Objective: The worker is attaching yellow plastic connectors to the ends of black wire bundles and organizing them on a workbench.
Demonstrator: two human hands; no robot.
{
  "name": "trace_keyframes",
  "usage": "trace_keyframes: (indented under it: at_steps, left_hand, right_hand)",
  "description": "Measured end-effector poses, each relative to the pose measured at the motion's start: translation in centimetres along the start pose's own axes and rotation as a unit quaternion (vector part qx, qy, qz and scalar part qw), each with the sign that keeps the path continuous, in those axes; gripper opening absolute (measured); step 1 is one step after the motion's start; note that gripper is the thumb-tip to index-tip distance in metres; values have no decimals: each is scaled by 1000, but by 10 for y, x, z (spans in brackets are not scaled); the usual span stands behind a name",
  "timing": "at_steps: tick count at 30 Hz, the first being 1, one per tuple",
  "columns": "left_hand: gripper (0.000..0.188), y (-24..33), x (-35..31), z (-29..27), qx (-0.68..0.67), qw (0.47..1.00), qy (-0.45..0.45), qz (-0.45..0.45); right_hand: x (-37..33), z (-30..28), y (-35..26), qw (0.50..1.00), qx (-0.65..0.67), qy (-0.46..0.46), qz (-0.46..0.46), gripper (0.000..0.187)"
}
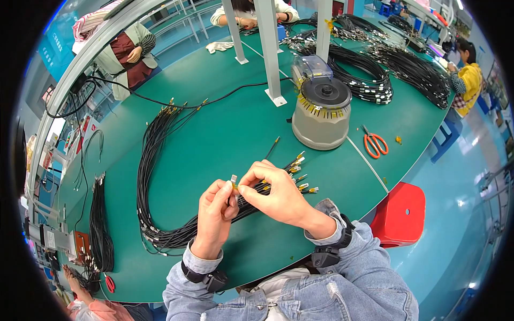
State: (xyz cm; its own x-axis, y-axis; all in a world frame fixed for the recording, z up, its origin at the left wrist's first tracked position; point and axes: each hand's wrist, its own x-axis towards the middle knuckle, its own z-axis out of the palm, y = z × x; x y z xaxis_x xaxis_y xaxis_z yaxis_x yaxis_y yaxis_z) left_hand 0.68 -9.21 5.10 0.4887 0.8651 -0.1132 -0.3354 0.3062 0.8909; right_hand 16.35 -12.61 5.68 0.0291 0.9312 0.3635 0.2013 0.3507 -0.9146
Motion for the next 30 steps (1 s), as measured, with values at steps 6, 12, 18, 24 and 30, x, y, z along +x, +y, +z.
trace_keyframes:
  at_steps: [6,12,18,24,30]
  left_hand:
    - [21,2,0,-3,-19,999,-17,-33]
    - [16,4,2,-1,7,1000,-22,-15]
    - [7,2,2,-1,22,998,-2,53]
    - [9,-3,0,0,48,995,7,92]
    - [6,-5,-1,3,121,981,45,142]
  right_hand:
    - [2,-1,11,996,63,-31,47,8]
    - [4,-3,17,980,156,-43,116,23]
    - [-2,-5,17,966,222,-27,133,26]
    - [-3,2,14,978,200,-7,63,16]
    - [-3,1,22,977,197,-19,79,11]
